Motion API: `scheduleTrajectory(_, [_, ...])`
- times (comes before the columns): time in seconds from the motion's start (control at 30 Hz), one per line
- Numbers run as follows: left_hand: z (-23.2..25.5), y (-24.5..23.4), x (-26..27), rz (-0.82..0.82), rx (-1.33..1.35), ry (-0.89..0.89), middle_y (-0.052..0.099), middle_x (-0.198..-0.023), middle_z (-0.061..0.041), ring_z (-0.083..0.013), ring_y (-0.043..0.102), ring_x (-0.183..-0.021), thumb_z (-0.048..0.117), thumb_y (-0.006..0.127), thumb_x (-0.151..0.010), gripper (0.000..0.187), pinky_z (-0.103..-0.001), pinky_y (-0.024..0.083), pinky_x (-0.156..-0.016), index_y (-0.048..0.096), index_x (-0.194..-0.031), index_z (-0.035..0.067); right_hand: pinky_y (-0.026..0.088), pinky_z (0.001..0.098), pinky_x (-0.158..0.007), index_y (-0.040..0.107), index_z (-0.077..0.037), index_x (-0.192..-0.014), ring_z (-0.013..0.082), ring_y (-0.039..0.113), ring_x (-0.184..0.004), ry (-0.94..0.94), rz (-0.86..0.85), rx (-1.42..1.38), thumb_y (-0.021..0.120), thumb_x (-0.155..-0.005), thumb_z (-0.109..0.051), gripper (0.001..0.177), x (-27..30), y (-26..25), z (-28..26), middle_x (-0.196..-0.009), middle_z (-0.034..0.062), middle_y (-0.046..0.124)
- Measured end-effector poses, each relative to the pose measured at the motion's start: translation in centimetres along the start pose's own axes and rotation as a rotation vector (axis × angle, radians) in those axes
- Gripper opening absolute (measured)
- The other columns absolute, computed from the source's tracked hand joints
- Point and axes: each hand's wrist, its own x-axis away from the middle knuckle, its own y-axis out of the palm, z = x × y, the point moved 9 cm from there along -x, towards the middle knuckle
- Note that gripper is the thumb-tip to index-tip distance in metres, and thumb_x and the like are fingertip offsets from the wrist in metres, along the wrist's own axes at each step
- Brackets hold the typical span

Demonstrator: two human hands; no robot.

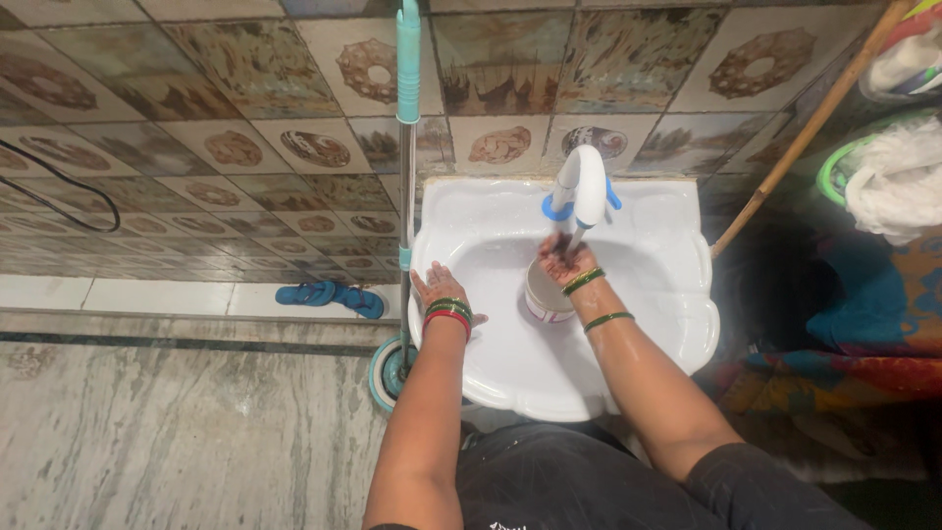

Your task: The person washes a mug by hand under running water in a sink, repeatedly rinsing and scrubbing the inside and outside surfaces.

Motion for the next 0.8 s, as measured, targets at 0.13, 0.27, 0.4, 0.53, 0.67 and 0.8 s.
scheduleTrajectory(0.13, [0.1,0.1,-0.1,0.002,-0.001,0.002,0.011,-0.17,-0.02,-0.0316,0.012,-0.157,0.08,0.075,-0.069,0.139,-0.064,-0.004,-0.122,0.012,-0.161,-0.003,0.055,0.0411,-0.05,0.066,0.001,-0.089,0.036,0.065,-0.08,0.196,-0.448,-0.227,0.05,-0.092,-0.023,0.029,1.9,6.9,0.8,-0.088,0.0227,0.066])
scheduleTrajectory(0.27, [-0.2,0.3,-0.6,0.011,0.025,-0.007,0.01,-0.171,-0.019,-0.0301,0.012,-0.158,0.081,0.077,-0.066,0.142,-0.063,-0.005,-0.122,0.01,-0.162,-0.001,0.059,0.0403,-0.067,0.066,0.003,-0.111,0.0379,0.069,-0.095,-0.027,-0.253,-0.14,0.051,-0.097,-0.026,0.035,3.4,12.8,-4.7,-0.109,0.0256,0.07])
scheduleTrajectory(0.4, [0.3,1.1,-0.2,0.038,0.004,0.0,0.01,-0.17,-0.021,-0.032,0.013,-0.157,0.081,0.076,-0.068,0.142,-0.065,-0.005,-0.121,0.012,-0.161,-0.004,0.061,0.041,-0.069,0.068,-0.001,-0.111,0.0371,0.074,-0.093,0.004,0.097,-0.291,0.058,-0.099,-0.03,0.033,3.1,9.8,-4.6,-0.108,0.0212,0.074])
scheduleTrajectory(0.53, [0.1,0.4,-0.5,0.002,0.005,-0.002,0.008,-0.17,-0.021,-0.0315,0.012,-0.157,0.081,0.076,-0.069,0.142,-0.064,-0.005,-0.12,0.01,-0.161,-0.004,0.059,0.0419,-0.052,0.073,-0.006,-0.095,0.0302,0.069,-0.064,0.022,0.043,-0.207,0.061,-0.096,-0.029,0.027,0.1,5.4,-2.7,-0.076,0.0129,0.069])
scheduleTrajectory(0.67, [0.1,0.2,-0.3,0.065,0.013,0.017,0.013,-0.169,-0.023,-0.0319,0.015,-0.157,0.08,0.075,-0.071,0.138,-0.064,-0.005,-0.121,0.014,-0.161,-0.005,0.055,0.0356,-0.06,0.071,-0.003,-0.104,0.0315,0.068,-0.08,0.092,-0.006,0.059,0.054,-0.1,-0.026,0.029,1.0,8.8,-2.7,-0.094,0.0161,0.07])
scheduleTrajectory(0.8, [0.3,0.1,-0.7,0.033,0.01,0.002,0.012,-0.17,-0.022,-0.0317,0.014,-0.157,0.081,0.075,-0.07,0.138,-0.064,-0.005,-0.122,0.014,-0.161,-0.004,0.061,0.0407,-0.08,0.065,0.007,-0.11,0.0329,0.068,-0.098,-0.003,-0.038,0.197,0.047,-0.102,-0.025,0.038,3.3,13.3,-4.8,-0.108,0.0191,0.068])
